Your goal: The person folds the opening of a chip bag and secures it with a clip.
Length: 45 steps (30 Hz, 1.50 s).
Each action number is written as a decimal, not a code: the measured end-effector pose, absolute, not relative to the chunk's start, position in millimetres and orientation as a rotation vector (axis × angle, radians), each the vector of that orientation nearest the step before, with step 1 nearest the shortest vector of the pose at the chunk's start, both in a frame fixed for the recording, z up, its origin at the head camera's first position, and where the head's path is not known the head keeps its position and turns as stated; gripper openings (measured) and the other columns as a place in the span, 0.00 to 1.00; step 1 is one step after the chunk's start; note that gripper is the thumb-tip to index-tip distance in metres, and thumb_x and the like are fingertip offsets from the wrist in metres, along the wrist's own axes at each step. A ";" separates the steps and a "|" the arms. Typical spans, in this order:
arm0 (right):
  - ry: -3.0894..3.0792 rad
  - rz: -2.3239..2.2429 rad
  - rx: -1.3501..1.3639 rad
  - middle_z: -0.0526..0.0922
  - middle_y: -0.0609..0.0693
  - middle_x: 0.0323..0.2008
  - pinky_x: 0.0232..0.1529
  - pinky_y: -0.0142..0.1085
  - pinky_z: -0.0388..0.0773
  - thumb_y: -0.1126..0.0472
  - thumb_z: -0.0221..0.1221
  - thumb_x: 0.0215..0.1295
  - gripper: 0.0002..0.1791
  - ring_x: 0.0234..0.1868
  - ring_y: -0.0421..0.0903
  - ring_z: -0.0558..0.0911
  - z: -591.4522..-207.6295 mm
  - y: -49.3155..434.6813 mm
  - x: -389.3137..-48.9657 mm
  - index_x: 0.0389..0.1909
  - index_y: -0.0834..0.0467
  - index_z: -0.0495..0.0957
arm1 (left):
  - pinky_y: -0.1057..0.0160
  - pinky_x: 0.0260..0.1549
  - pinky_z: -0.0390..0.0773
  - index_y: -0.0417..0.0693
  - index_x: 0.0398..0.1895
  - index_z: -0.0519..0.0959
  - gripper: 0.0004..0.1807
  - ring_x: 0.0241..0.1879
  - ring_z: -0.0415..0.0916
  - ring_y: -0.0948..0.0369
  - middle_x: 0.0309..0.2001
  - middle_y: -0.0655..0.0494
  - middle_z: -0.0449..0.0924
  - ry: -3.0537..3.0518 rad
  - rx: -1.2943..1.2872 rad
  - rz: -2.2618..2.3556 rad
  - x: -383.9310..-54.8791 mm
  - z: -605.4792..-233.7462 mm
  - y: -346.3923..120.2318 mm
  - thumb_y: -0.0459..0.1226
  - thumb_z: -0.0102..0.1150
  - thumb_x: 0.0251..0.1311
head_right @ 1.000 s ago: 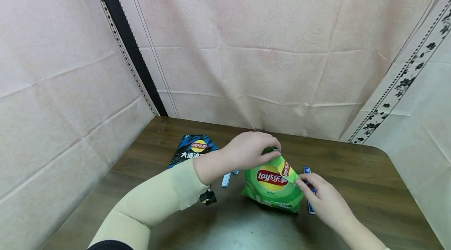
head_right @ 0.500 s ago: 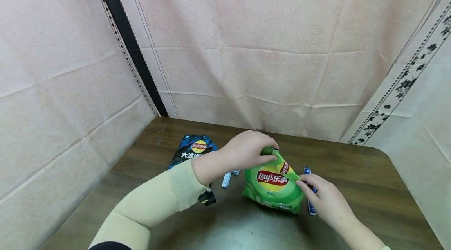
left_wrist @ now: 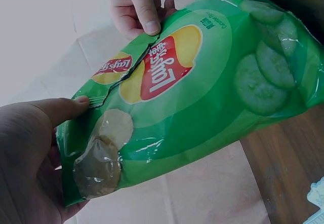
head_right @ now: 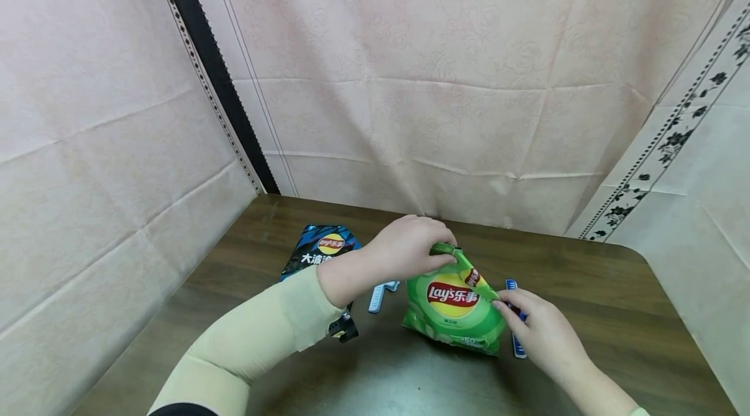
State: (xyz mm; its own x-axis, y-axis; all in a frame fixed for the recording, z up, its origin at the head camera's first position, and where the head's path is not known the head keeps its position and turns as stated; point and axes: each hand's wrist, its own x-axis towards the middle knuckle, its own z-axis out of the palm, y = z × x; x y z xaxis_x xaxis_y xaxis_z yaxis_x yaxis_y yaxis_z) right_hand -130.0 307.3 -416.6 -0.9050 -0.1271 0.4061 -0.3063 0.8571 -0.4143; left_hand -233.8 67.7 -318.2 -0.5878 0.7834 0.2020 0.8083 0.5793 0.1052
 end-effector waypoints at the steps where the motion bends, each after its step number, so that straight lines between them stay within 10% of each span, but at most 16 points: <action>1: -2.664 0.682 0.323 0.83 0.40 0.36 0.30 0.35 0.78 0.60 0.64 0.67 0.04 0.32 0.32 0.77 -416.4 307.1 -130.3 0.39 0.48 0.84 | 0.68 0.49 0.72 0.65 0.50 0.84 0.15 0.43 0.75 0.73 0.44 0.73 0.82 -2.664 -1.353 -0.282 -233.9 -318.4 67.4 0.54 0.61 0.65; 45: -2.841 0.791 0.056 0.85 0.51 0.41 0.29 0.34 0.75 0.48 0.53 0.75 0.17 0.33 0.42 0.78 -415.1 336.1 -136.3 0.49 0.55 0.82 | 0.68 0.49 0.72 0.62 0.51 0.85 0.14 0.47 0.76 0.70 0.47 0.70 0.82 -2.563 -1.405 -0.272 -234.7 -321.0 58.8 0.52 0.60 0.66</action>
